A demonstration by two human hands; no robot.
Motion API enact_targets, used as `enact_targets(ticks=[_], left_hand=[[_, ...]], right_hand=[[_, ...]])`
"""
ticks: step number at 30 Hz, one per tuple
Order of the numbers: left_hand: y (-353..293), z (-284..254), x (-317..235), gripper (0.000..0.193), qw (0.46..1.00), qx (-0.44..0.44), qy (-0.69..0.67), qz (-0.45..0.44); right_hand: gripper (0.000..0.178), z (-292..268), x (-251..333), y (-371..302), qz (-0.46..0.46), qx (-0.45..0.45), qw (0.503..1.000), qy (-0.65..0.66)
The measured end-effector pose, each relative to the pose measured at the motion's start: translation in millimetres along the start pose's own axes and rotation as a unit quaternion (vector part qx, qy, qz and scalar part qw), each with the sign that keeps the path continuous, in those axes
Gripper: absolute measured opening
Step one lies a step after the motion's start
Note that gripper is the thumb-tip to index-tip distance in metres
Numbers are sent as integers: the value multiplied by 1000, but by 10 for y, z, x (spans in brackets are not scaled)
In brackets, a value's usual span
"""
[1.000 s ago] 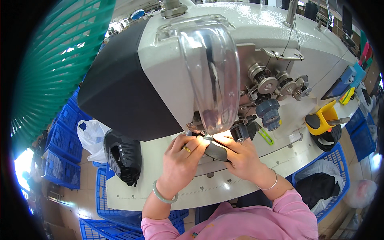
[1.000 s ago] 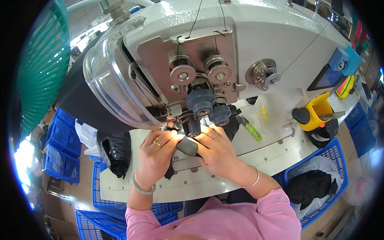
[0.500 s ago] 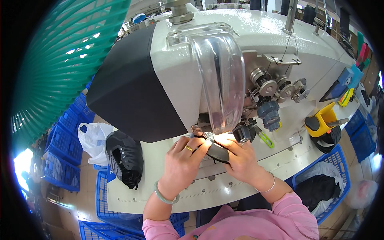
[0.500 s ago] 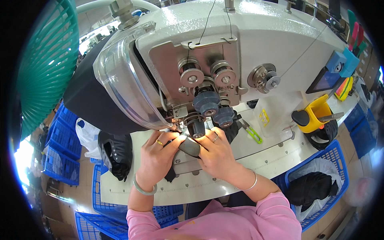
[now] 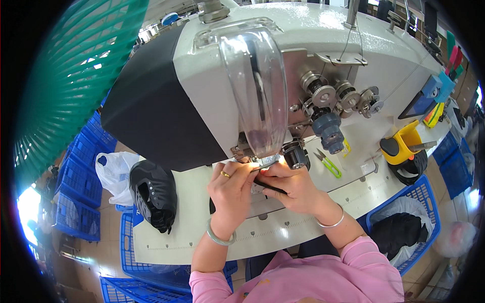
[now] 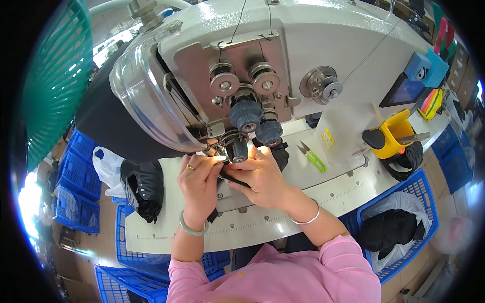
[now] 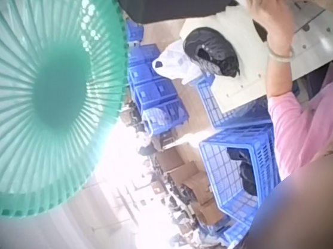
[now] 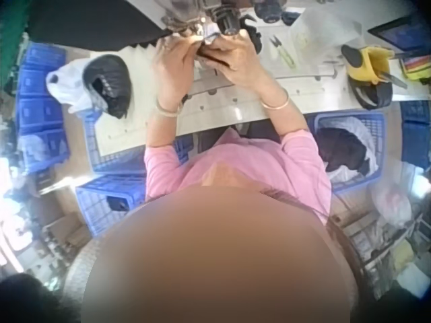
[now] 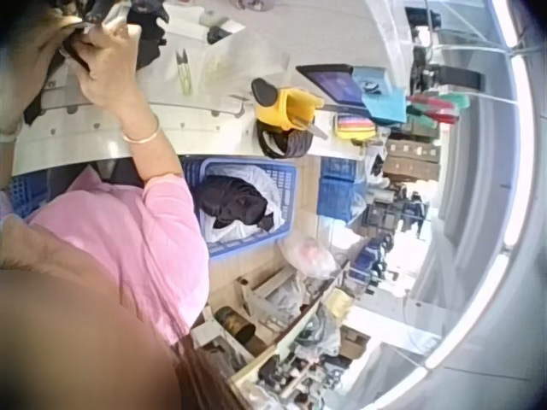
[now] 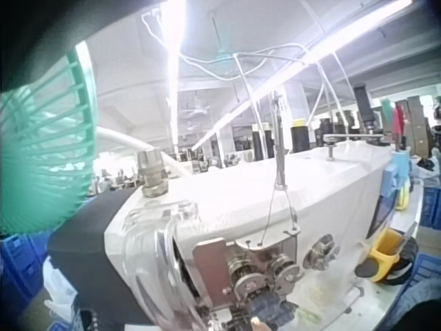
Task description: The recorder is using a heavy-duty industrial sewing machine to stitch together black shoe components.
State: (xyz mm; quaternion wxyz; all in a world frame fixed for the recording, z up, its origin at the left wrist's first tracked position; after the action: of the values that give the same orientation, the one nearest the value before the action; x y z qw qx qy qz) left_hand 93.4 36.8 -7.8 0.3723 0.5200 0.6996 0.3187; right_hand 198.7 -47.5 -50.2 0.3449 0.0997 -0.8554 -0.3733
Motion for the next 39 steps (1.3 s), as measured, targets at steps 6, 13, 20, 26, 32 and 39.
enact_targets(ticks=[6, 13, 20, 26, 32, 39], left_hand=[[-19, -28, -71, 30, 991, 56, 25, 120], [10, -84, -142, 31, 979, 85, 74, 172], [31, -101, -135, 31, 977, 110, 91, 160], [51, -96, -130, 31, 980, 101, 73, 158], [67, -102, -88, 31, 976, 119, 69, 169], [71, -99, -126, 30, 974, 120, 75, 178]], right_hand=[[37, -72, 180, -56, -44, 46, 994, -90], [42, -130, 233, -164, -41, -24, 994, -99], [41, -138, 273, -139, -48, -28, 989, -135], [38, -139, 261, -120, -59, -47, 989, -125], [40, -69, 314, -102, -47, -32, 987, -148], [40, -71, 235, -131, -46, -47, 988, -138]])
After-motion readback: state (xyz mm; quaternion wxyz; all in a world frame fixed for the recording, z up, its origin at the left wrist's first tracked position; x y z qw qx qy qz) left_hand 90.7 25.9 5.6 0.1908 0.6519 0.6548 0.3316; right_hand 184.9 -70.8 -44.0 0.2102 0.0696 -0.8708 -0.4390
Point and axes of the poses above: each hand's wrist, its own y-axis towards the middle knuckle, its own z-axis out of the palm, x = y × z, the point moved 7 cm from there along y, towards the middle knuckle, and after that the axes turned 12 degrees about y, right-handed, at the moved point
